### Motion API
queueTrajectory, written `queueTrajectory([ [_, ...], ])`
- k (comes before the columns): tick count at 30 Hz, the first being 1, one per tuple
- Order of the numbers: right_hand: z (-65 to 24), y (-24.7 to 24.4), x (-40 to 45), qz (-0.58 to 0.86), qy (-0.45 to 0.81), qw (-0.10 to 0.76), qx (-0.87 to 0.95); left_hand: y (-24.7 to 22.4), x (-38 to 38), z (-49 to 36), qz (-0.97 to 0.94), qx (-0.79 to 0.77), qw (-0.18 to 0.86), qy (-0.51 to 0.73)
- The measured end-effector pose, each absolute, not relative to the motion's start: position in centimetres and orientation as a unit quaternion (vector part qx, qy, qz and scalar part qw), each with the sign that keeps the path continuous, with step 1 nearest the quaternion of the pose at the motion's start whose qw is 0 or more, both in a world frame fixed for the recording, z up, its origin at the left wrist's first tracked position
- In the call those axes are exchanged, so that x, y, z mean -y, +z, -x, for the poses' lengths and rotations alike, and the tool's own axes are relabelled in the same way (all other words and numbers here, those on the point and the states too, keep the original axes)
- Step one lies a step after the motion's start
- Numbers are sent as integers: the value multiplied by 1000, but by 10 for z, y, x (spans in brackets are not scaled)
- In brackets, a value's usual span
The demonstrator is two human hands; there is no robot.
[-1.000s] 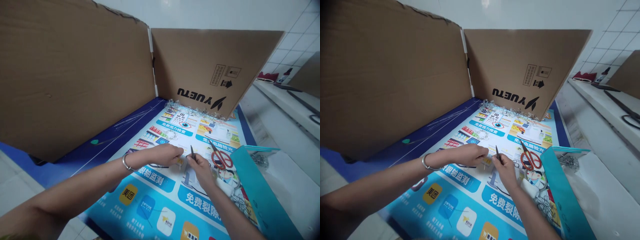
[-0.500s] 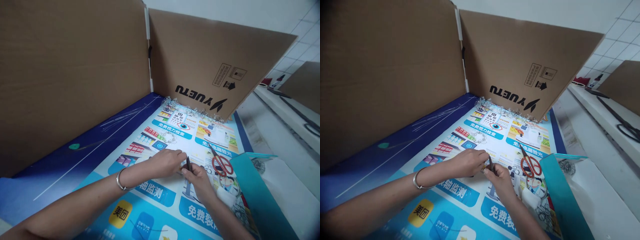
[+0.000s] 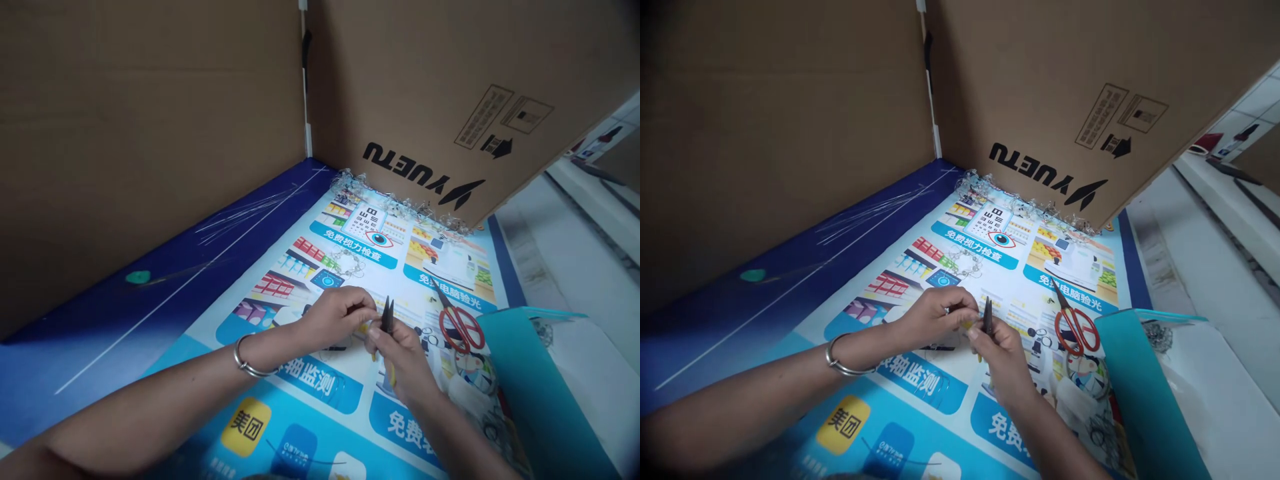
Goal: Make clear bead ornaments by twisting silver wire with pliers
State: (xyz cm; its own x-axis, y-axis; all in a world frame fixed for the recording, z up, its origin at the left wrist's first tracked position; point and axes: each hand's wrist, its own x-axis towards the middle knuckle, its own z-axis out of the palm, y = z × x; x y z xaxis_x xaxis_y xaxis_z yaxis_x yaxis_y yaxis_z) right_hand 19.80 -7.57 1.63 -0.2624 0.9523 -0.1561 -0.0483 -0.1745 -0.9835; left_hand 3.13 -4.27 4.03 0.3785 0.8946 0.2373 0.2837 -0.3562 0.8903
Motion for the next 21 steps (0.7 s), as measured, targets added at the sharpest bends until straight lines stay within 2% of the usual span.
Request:
queueTrajectory([
  [6,-198,22,83,434,648,415,469,45,53,-35,-723,-408,377,411],
  [13,-202,24,84,430,652,422,461,42,55,-38,-576,-365,633,365],
  [15,-203,23,84,431,651,419,463,39,56,-39,-572,-364,639,363],
  [21,-203,19,84,442,634,434,462,46,62,-42,-622,-392,570,367],
])
